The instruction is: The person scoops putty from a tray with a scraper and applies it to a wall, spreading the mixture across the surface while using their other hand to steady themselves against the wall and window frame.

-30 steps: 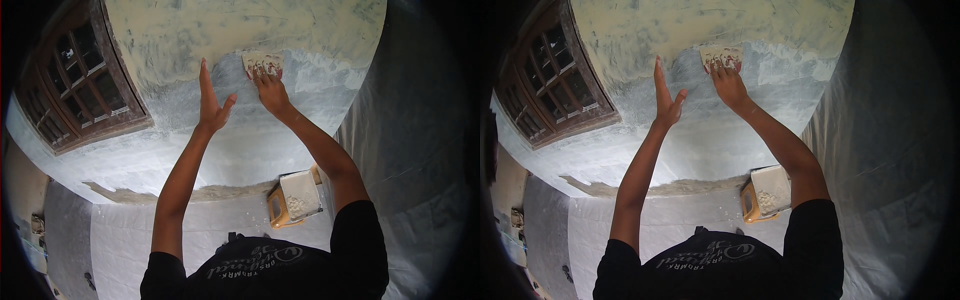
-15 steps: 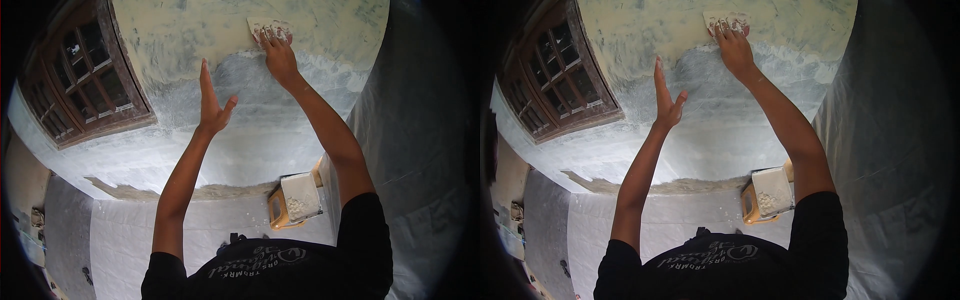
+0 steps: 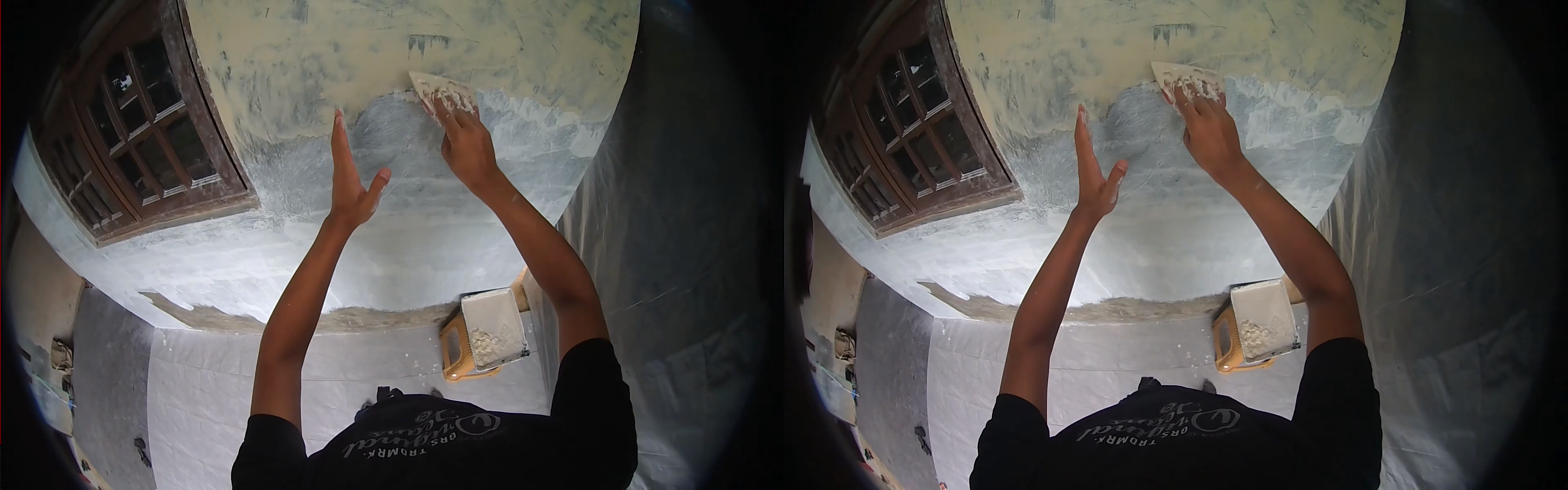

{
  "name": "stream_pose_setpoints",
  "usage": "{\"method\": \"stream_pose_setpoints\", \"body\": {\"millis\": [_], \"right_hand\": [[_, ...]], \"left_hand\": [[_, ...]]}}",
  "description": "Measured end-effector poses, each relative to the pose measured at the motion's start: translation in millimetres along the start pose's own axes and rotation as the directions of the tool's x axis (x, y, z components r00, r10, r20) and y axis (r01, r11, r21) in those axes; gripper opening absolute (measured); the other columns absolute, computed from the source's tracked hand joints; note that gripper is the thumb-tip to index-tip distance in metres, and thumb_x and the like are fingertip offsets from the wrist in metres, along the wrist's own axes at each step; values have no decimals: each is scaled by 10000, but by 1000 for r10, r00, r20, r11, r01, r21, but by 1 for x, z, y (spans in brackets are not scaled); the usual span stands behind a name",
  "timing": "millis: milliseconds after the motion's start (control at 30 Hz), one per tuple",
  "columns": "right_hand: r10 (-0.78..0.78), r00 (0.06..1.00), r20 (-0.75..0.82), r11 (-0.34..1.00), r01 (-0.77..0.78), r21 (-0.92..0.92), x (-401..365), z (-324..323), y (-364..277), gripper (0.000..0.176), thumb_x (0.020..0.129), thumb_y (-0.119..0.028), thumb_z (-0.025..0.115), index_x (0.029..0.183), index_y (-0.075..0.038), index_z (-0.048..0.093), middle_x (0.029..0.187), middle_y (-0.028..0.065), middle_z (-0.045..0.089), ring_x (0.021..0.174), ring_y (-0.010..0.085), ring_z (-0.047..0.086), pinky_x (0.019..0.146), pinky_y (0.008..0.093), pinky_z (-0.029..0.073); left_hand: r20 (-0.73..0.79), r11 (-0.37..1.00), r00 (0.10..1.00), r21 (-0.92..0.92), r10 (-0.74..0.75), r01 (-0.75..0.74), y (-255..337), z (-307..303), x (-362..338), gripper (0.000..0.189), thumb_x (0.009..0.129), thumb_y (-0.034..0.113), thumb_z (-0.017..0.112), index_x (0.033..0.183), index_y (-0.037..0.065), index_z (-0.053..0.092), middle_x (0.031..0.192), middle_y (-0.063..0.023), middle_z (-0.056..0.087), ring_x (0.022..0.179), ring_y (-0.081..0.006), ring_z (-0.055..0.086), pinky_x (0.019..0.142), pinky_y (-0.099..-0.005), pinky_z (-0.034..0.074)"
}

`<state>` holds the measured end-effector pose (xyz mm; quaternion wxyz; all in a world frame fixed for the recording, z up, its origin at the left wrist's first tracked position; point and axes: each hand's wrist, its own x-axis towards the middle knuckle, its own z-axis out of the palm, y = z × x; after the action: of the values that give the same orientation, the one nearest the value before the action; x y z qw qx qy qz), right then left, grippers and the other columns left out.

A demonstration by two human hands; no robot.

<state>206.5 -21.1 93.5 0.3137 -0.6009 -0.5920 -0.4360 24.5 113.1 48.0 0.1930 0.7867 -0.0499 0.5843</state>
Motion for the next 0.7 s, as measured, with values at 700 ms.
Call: {"method": "stream_pose_setpoints", "body": {"millis": [700], "right_hand": [[71,990,125,996,-78,48,-32,14,-15,545,736,77,608,1275,41,543,1078,231,640,953,368,651,819,430,548]], "left_hand": [[-22,1000,1000,8,-9,9,-1,-27,-14,995,898,457,595,1527,13,-34,1595,-237,7,1480,-379,40,1181,-505,80]]}}
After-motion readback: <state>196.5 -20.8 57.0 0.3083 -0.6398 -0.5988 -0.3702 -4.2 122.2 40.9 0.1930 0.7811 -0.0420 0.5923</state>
